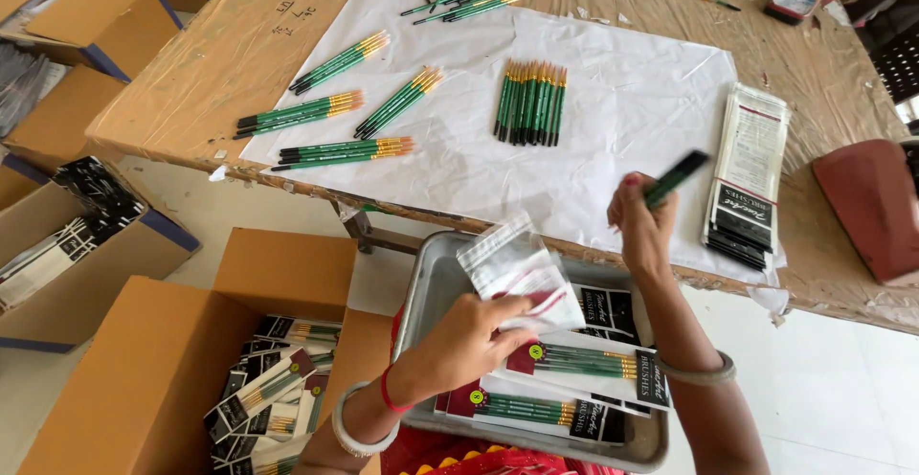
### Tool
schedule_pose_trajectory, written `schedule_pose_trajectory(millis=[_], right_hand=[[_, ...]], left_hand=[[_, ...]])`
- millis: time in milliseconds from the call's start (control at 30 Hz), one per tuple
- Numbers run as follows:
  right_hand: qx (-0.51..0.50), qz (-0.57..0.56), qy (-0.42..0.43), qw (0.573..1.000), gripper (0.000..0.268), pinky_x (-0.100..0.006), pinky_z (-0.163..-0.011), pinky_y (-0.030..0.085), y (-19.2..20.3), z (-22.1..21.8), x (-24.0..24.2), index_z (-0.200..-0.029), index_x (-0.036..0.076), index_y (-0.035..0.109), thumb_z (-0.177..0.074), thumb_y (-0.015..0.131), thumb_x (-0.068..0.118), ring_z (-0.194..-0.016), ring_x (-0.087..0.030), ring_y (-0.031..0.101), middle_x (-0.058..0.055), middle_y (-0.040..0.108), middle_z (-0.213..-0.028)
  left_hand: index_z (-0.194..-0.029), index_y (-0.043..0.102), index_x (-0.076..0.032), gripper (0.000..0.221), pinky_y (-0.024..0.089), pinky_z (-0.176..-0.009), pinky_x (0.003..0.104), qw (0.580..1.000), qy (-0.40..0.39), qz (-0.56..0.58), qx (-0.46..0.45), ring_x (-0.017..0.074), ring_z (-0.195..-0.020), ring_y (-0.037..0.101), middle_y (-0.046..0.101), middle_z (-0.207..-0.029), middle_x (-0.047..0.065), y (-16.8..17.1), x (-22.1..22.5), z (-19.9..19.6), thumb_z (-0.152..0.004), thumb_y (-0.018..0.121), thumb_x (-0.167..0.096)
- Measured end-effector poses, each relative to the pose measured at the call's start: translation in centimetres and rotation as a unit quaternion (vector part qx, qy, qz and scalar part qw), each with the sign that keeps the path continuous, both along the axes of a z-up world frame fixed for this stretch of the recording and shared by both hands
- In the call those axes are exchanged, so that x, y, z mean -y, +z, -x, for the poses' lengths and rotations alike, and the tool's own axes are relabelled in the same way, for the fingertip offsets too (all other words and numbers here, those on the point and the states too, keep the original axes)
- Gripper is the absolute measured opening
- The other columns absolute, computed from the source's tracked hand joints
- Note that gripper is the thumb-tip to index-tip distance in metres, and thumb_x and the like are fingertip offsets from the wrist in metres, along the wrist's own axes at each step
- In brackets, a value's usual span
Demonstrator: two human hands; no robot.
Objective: The person sorts paintbrushes into groups by hand and slides them into plastic retail sleeves.
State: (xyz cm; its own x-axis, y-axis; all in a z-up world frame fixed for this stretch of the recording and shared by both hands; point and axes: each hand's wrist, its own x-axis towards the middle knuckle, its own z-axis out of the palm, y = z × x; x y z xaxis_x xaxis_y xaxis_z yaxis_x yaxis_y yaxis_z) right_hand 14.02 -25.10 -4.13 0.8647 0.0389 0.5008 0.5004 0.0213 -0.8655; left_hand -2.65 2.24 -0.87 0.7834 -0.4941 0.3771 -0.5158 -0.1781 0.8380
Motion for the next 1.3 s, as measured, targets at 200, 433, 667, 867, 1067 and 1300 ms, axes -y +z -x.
schedule_pose_trajectory(millis=[200,433,667,867,1067,1300], right_hand=[[0.074,-0.306,0.211,0.925,0.056,-0.030,-0.044,0.021,7.8,13.2,-2.6,-0.071,0.014,0.031,-0.114,0.053,0.042,-0.044,-0.008,0.021,0.003,0.028,-0.054],[0.046,-0.094,0.126,0.987,0.044,-0.029,-0.049,0.030,8.3,14.5,-2.7,-0.072,0.011,0.040,-0.108,0.059,0.025,-0.050,-0.010,0.036,0.002,0.039,-0.059],[0.078,-0.002,0.036,0.996,0.047,-0.041,-0.111,0.049,16.8,16.3,-1.4,-0.121,-0.004,0.060,-0.104,0.059,0.039,-0.118,-0.028,0.065,-0.022,0.068,-0.120],[0.103,0.123,-0.009,0.987,0.065,-0.043,-0.113,0.043,13.5,16.9,-1.1,-0.124,-0.005,0.059,-0.101,0.055,0.056,-0.128,-0.030,0.057,-0.019,0.056,-0.141],[-0.117,0.130,0.039,0.984,0.034,-0.031,-0.083,0.057,-0.3,18.2,0.0,-0.112,-0.003,0.072,-0.083,0.082,0.011,-0.099,-0.017,0.068,-0.015,0.070,-0.111],[-0.348,-0.008,0.052,0.936,0.023,-0.032,-0.061,0.062,-9.0,20.9,0.1,-0.094,-0.002,0.079,-0.076,0.084,0.011,-0.068,-0.015,0.075,-0.011,0.083,-0.083]], left_hand=[[-0.126,0.060,-0.002,0.039,0.052,-0.056,0.043,0.992,0.007,-0.094,0.080,0.0343,-0.063,0.068,0.065,-0.071,0.023,1.8,5.3,-3.7,-0.089,0.071,0.000],[-0.105,0.070,-0.005,0.015,0.053,-0.064,0.047,0.985,-0.002,-0.084,0.151,0.0387,-0.074,0.068,0.070,-0.082,0.021,2.0,6.7,-2.7,-0.090,0.067,-0.004],[-0.096,0.065,-0.002,0.015,0.048,-0.059,0.048,0.992,0.027,-0.064,0.107,0.0382,-0.069,0.068,0.065,-0.071,0.020,4.8,5.7,-1.8,-0.093,0.072,-0.015],[-0.092,0.062,-0.003,0.017,0.047,-0.054,0.043,0.992,0.015,-0.034,0.124,0.0360,-0.062,0.065,0.061,-0.068,0.020,6.9,4.5,-2.0,-0.094,0.075,-0.014],[-0.099,0.059,-0.004,0.020,0.049,-0.060,0.037,0.989,-0.010,0.063,0.130,0.0256,-0.065,0.063,0.063,-0.076,0.013,4.8,4.5,-2.2,-0.100,0.074,-0.019],[-0.165,0.023,0.006,0.082,0.047,-0.084,0.038,0.984,0.135,0.100,0.052,0.0298,-0.094,0.056,0.050,-0.112,0.024,-3.6,6.0,-1.5,-0.109,0.057,-0.043]])
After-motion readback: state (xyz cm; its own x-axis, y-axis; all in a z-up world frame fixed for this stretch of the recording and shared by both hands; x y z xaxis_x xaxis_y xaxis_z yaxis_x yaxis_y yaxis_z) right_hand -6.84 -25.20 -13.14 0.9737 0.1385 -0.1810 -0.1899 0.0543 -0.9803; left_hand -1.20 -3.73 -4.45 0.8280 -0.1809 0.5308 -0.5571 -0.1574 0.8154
